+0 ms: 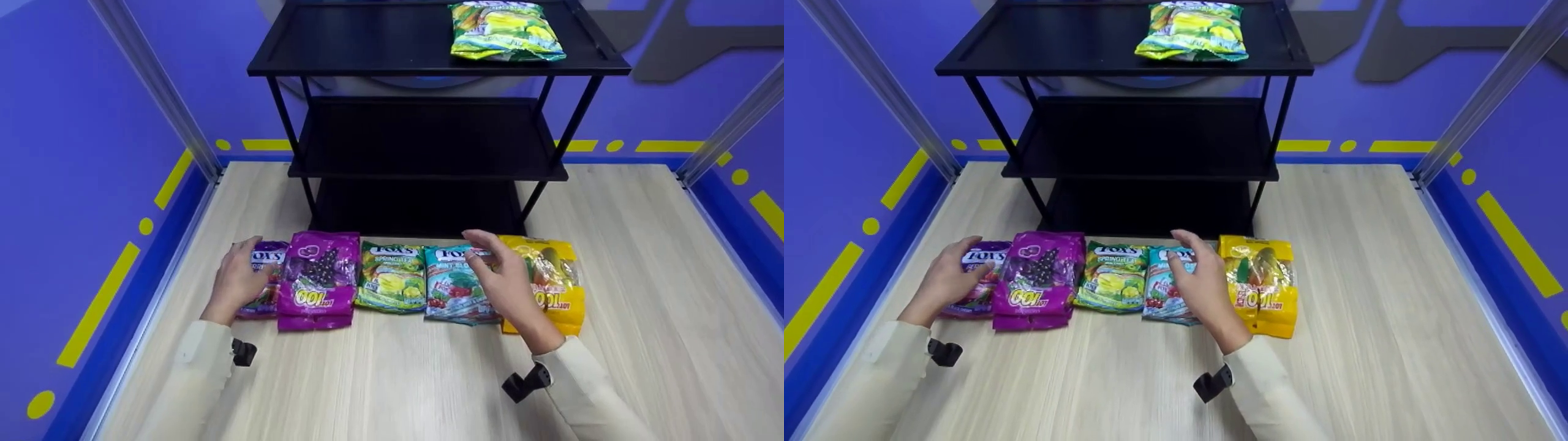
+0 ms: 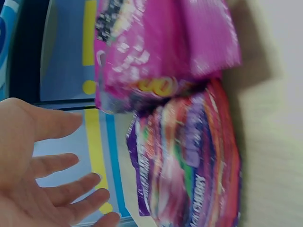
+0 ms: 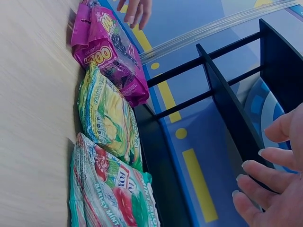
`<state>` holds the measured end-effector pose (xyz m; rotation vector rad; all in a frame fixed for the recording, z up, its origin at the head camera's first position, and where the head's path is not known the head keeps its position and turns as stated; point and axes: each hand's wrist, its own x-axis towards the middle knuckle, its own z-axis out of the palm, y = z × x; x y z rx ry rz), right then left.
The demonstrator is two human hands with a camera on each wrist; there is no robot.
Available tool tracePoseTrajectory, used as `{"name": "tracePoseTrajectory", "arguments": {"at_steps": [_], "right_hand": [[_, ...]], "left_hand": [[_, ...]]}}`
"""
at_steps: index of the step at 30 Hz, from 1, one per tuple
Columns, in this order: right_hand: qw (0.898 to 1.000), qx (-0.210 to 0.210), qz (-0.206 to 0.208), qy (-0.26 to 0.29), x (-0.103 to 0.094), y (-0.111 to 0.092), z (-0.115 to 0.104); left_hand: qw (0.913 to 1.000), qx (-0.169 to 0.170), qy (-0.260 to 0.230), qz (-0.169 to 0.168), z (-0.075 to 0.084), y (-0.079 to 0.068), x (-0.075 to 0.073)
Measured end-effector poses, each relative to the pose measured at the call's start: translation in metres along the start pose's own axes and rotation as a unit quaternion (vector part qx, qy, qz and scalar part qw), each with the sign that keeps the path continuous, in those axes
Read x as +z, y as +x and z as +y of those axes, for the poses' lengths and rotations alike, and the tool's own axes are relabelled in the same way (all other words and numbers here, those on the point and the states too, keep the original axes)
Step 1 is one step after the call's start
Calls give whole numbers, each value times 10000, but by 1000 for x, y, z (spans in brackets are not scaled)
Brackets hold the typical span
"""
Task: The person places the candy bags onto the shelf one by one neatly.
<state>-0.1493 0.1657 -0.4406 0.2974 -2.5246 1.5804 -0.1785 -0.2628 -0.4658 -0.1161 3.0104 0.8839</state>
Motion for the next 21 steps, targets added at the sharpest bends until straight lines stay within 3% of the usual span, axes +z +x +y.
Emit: {"name": "tracePoseTrajectory", "arguments": {"at_steps": [7,11,16,21], "right_hand": [[9997,190,-28,-149,-1,-1,2],[9994,272,-124,-146,-1,-3,5],[9983,448,-319,-173,2,-7,9],[9960,657,-487,-350,6,-9,14]], "left_hand": [[9972,-326,585,-340,-14,3,8],[9954,-462,700,-465,-21,5,13],[9913,-633,762,-864,-26,7,16],[9859,-544,931,-1278,-29,7,16]]}}
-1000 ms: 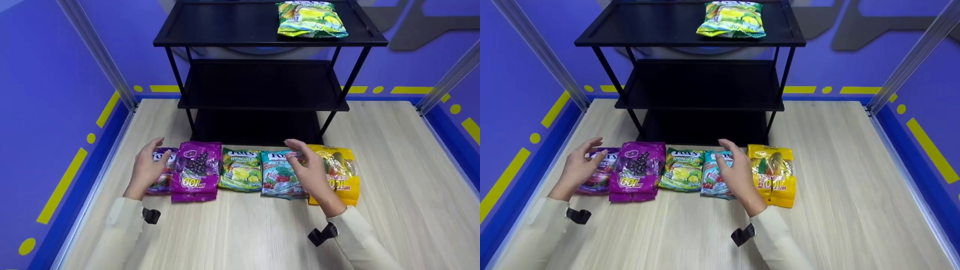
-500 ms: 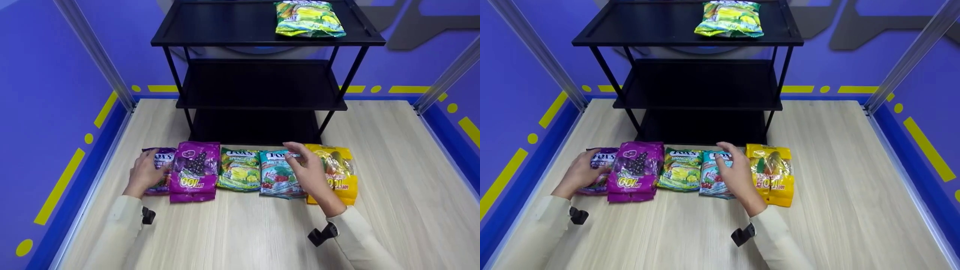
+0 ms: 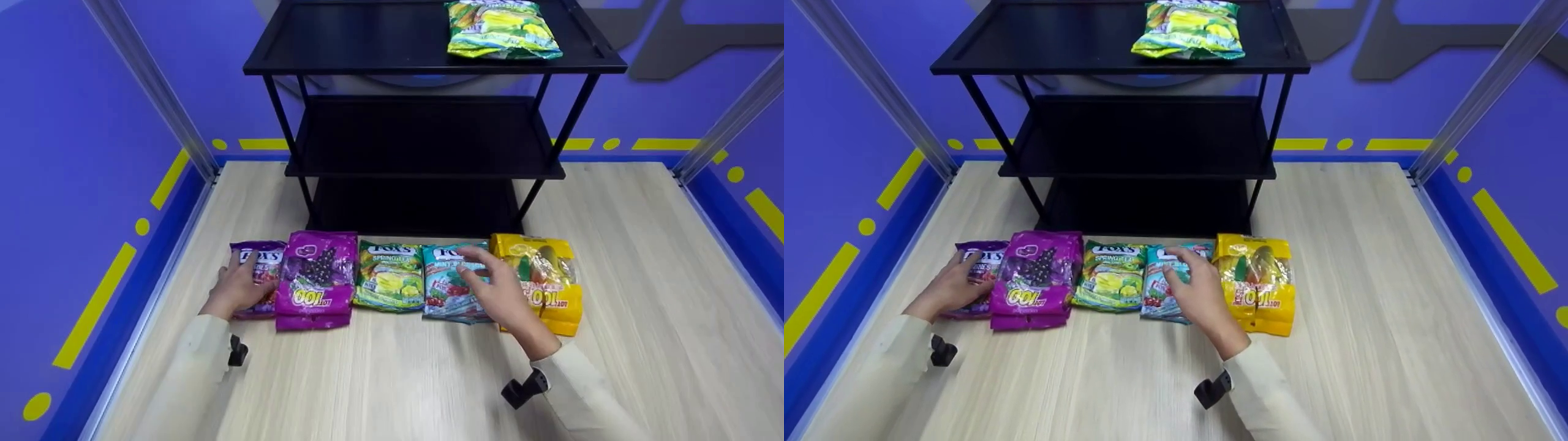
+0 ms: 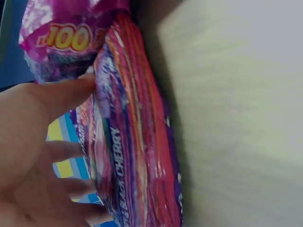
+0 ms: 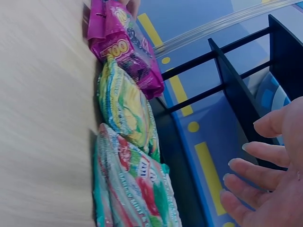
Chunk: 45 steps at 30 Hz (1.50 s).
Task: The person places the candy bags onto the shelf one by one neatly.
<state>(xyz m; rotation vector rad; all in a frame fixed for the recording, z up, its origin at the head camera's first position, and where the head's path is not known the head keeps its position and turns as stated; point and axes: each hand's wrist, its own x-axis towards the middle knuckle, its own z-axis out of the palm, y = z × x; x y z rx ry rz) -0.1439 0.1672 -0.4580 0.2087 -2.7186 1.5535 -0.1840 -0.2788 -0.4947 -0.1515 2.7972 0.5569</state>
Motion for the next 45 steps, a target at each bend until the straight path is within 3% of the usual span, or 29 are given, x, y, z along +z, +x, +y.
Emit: {"name": "tracePoseTrajectory", "arguments": {"at_steps": [10,15,29,39,45], "right_hand": [[9948,16,-694,-749,7,1,15],[9892,199,-1045,-1006,11,0,24],[9717,179,-1515,-1804,19,-4,37],[9704,260,-1639,-1755,20,-5,39],[9709,287,-1682,-1681,20,-5,39]], "left_hand": [[9979,5,398,-517,-3,-4,0],[9968,-6,535,-591,-5,-4,2],[9956,70,765,-532,-4,-6,5],[9962,87,701,-500,-5,-6,4],[9953,318,886,-214,-10,-7,7]]}}
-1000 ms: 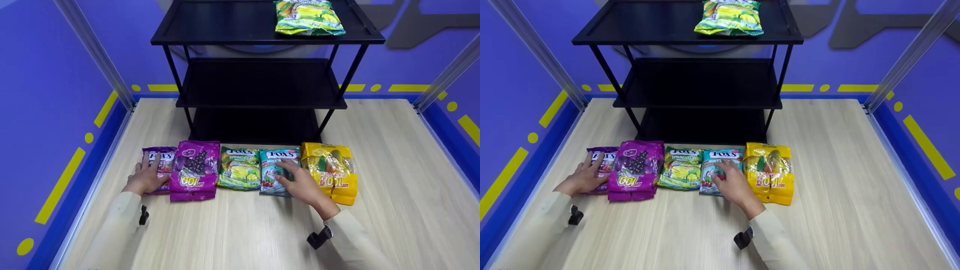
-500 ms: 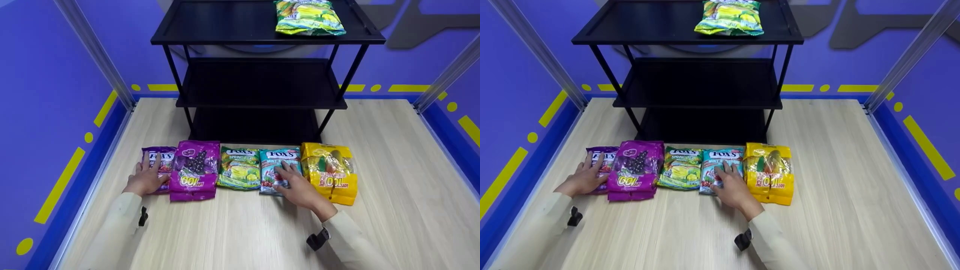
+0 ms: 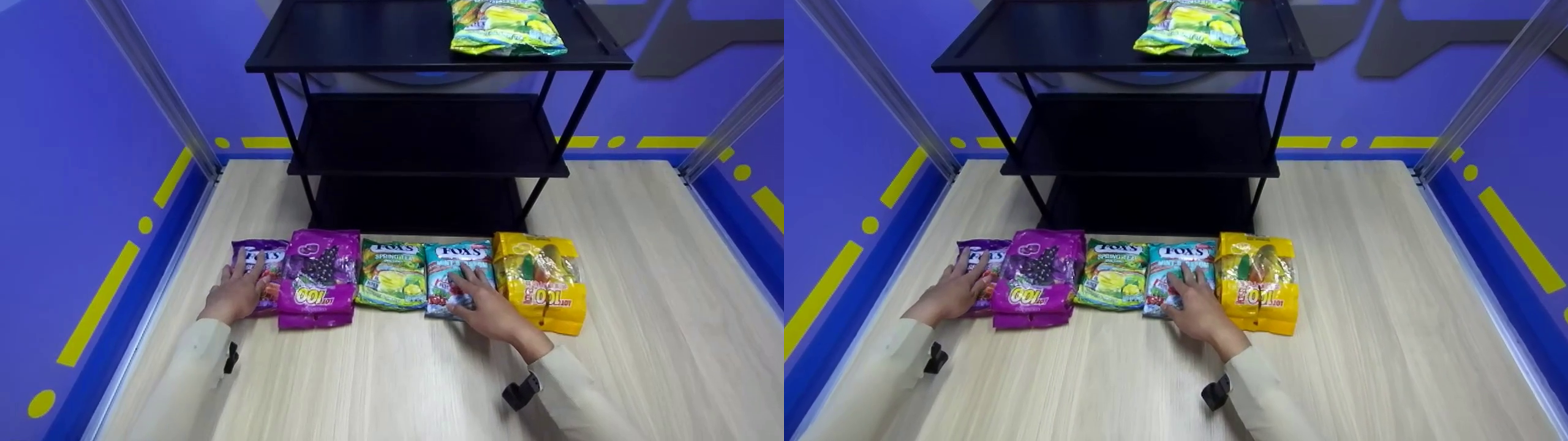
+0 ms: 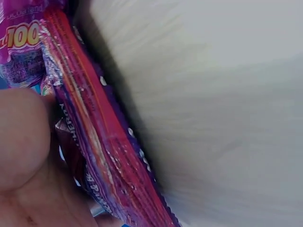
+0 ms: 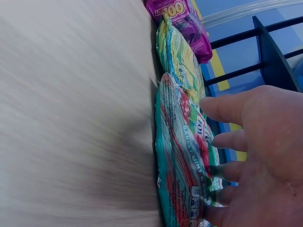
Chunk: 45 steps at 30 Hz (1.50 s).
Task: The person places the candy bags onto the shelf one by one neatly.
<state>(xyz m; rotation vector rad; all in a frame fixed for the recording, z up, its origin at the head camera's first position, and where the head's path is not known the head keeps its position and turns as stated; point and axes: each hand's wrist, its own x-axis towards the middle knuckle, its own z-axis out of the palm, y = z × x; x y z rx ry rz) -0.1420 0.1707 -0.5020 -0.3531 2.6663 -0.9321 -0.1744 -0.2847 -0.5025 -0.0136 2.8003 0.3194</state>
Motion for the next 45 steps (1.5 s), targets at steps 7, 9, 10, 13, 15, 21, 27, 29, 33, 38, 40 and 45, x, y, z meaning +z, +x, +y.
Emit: {"name": "tracePoseTrajectory", "arguments": {"at_steps": [7,9,10,13,15,21,27,29,33,38,40,45], "right_hand": [[10000,72,-62,3,-1,0,-1],[9999,87,-61,8,-1,0,0],[10000,63,-51,2,0,0,0],[10000,32,-27,-7,1,0,1],[10000,20,-3,-24,1,0,2],[10000,76,-7,5,1,0,2],[9999,121,-44,23,1,1,1],[9999,104,-30,28,1,2,1],[10000,51,-16,60,1,2,0],[10000,58,20,79,0,2,0],[9999,60,59,89,0,3,-1],[9997,78,157,154,-1,3,-4]], "left_hand": [[9984,207,271,459,-2,-2,3],[9979,235,302,516,-3,-2,3],[9978,251,293,535,-3,-2,2],[9972,345,283,600,-5,-2,2],[9971,371,243,623,-6,-2,2],[9974,324,41,639,-8,0,1],[9971,208,-120,720,-10,-1,-1],[9967,198,-128,774,-11,-2,-3],[9967,196,-142,772,-14,-6,-6],[9968,209,-144,764,-15,-9,-11],[9963,220,-147,819,-14,-11,-14],[9954,221,-180,910,-10,-16,-24]]}}
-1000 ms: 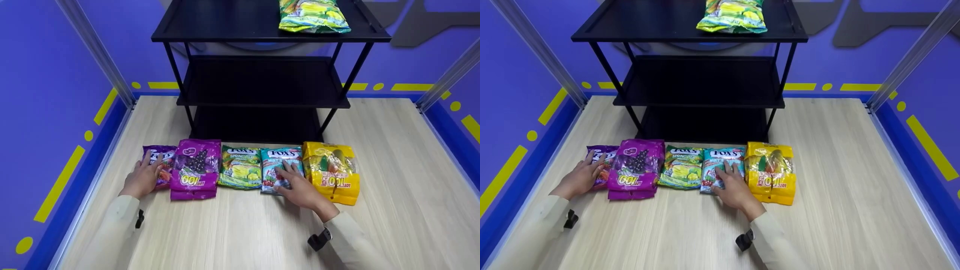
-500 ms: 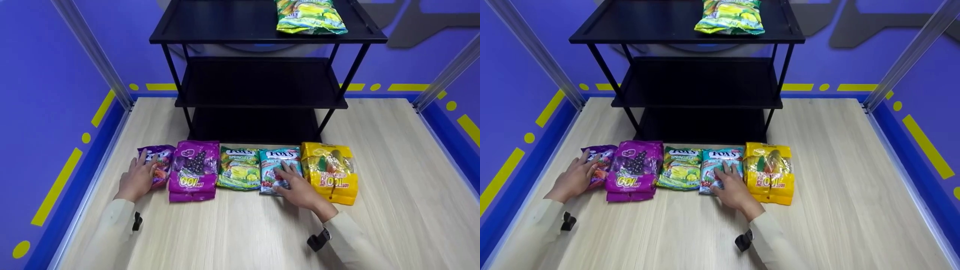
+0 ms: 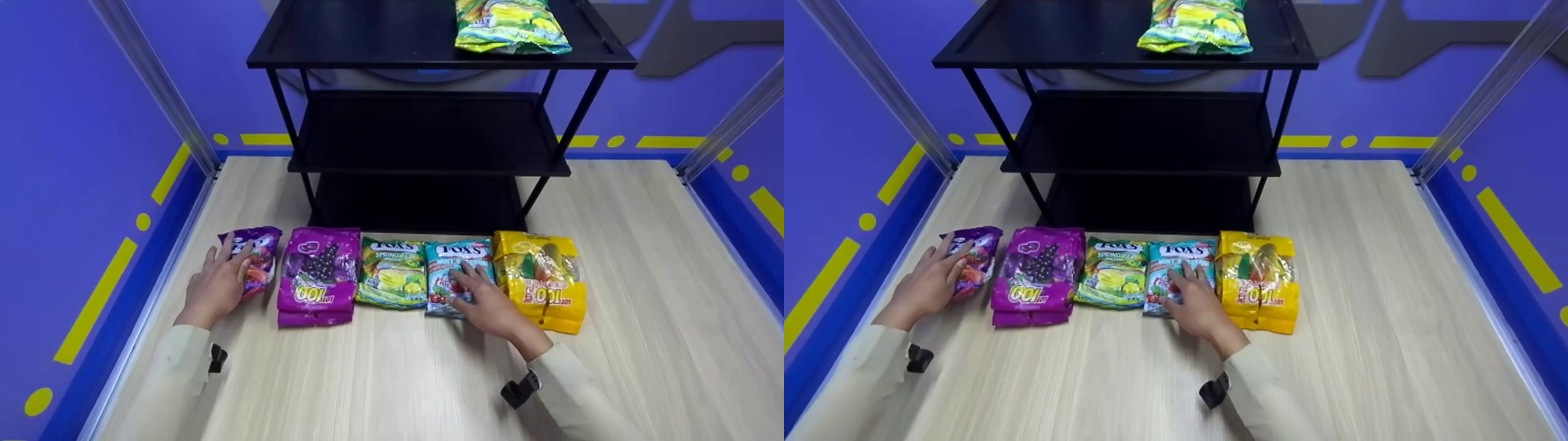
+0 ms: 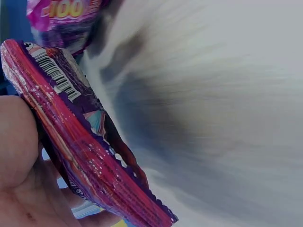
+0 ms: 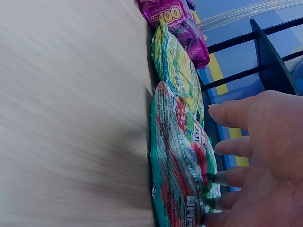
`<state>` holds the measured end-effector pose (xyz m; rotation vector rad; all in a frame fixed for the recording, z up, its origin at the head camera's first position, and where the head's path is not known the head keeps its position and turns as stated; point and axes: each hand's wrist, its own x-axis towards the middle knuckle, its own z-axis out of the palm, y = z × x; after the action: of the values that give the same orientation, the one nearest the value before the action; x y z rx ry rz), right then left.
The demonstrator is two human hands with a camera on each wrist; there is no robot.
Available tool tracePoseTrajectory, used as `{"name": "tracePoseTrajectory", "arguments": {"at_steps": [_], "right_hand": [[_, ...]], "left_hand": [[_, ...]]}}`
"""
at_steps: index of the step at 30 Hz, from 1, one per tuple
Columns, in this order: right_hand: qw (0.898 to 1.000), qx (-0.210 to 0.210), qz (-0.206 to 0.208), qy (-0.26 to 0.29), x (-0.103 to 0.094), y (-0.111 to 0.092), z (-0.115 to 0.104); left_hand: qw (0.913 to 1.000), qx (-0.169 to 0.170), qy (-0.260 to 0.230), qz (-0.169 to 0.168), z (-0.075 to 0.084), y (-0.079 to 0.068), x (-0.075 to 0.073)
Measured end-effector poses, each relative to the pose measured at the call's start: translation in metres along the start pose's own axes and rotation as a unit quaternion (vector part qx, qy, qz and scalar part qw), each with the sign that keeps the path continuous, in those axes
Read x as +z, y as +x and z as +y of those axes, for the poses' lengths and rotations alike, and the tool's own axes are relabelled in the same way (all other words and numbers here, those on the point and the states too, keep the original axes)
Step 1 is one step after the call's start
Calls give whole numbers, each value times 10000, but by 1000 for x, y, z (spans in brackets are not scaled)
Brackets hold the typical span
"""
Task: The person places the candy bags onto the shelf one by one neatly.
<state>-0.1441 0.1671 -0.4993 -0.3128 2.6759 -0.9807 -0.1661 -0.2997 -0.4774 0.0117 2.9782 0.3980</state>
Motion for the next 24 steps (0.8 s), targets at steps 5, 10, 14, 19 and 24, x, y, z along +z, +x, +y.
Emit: {"name": "tracePoseTrajectory", "arguments": {"at_steps": [5,10,14,19,24], "right_hand": [[9993,88,218,307,1,0,0],[9956,40,634,690,2,2,0],[9915,23,797,1025,2,3,0],[9873,110,777,1383,1,1,-3],[9796,86,730,1869,1,-1,-5]], "left_hand": [[9999,-36,-115,-20,9,-2,-10],[9998,27,-188,74,18,-4,-15],[9993,189,-163,266,26,-5,-17],[9978,449,-194,443,38,-7,-19],[9960,630,-170,617,53,-9,-22]]}}
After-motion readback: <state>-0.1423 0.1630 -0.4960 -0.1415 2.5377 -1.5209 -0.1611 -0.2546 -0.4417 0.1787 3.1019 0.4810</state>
